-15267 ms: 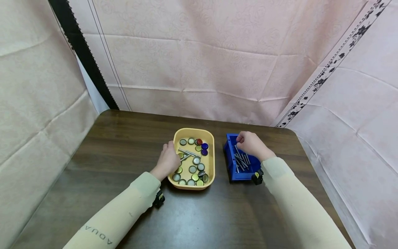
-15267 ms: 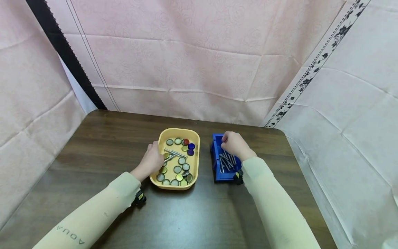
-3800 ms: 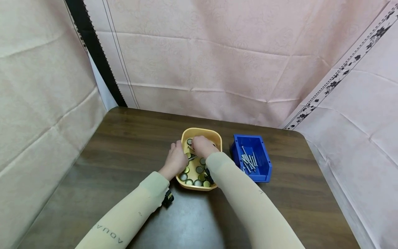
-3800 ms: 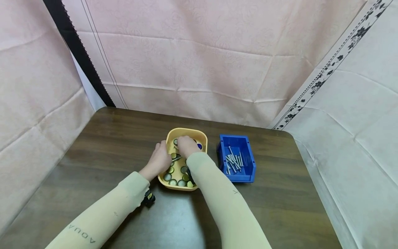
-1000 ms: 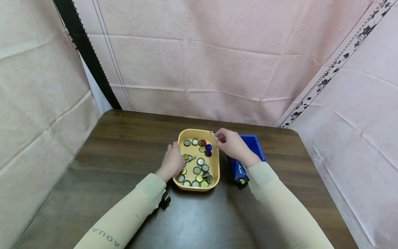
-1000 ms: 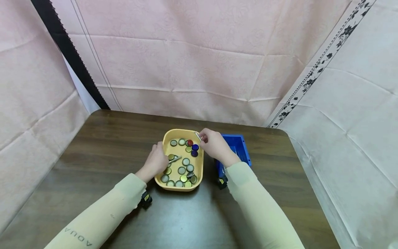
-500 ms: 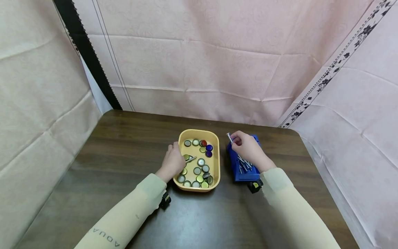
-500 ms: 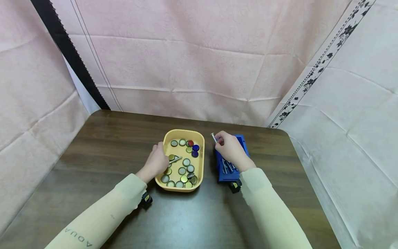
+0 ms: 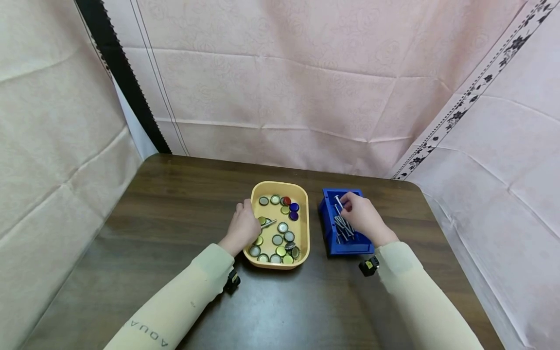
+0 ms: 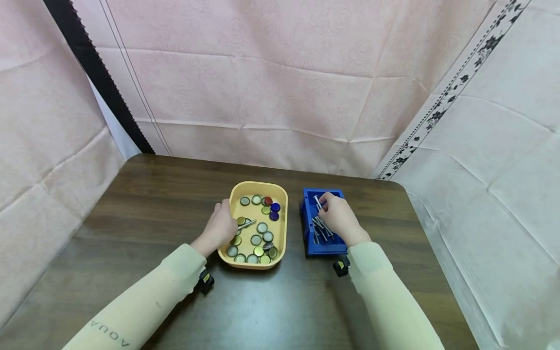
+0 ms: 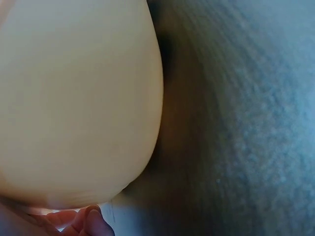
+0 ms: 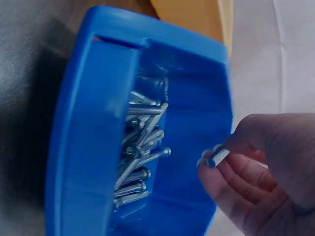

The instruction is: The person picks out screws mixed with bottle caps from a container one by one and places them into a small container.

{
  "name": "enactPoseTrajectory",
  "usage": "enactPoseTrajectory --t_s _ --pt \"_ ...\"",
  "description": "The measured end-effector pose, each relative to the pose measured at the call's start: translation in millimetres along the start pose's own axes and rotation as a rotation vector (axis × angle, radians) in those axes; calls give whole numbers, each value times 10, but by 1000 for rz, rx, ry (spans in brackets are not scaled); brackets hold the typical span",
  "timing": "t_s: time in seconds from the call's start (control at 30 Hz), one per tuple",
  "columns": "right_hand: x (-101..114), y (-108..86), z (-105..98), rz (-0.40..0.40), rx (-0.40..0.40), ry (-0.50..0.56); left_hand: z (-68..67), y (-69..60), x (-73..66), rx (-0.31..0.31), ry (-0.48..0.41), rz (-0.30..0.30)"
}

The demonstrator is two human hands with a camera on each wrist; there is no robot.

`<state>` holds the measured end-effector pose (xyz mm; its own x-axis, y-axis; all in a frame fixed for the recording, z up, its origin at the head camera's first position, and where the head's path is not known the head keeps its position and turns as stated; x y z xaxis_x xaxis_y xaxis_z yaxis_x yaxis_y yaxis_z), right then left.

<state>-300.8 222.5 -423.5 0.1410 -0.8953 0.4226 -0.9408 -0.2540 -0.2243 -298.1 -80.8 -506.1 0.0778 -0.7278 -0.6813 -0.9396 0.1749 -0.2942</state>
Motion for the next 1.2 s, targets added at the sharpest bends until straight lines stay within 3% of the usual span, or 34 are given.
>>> enactPoseTrajectory --t_s 0.23,0.57,0.97,1.2 --pt "-70 17 116 41 51 -79 1 12 17 -4 6 -3" --pt "-145 36 271 68 116 -94 -4 6 18 -1 4 1" --pt "-166 23 313 87 134 -124 -9 -7 5 -2 4 8" --pt "-134 20 264 79 90 -152 -4 -5 7 4 -2 1"
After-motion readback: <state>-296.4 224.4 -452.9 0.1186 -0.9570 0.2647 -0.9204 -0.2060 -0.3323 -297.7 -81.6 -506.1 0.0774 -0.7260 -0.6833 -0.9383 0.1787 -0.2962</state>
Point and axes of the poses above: each hand's wrist, its own y-axis towards the middle knuckle, its own z-axis out of the palm, x = y × z, the point moved 8 cm from there along y, towards the middle knuckle, and after that the axes turned 14 degrees about x, right-handed, at the moved point
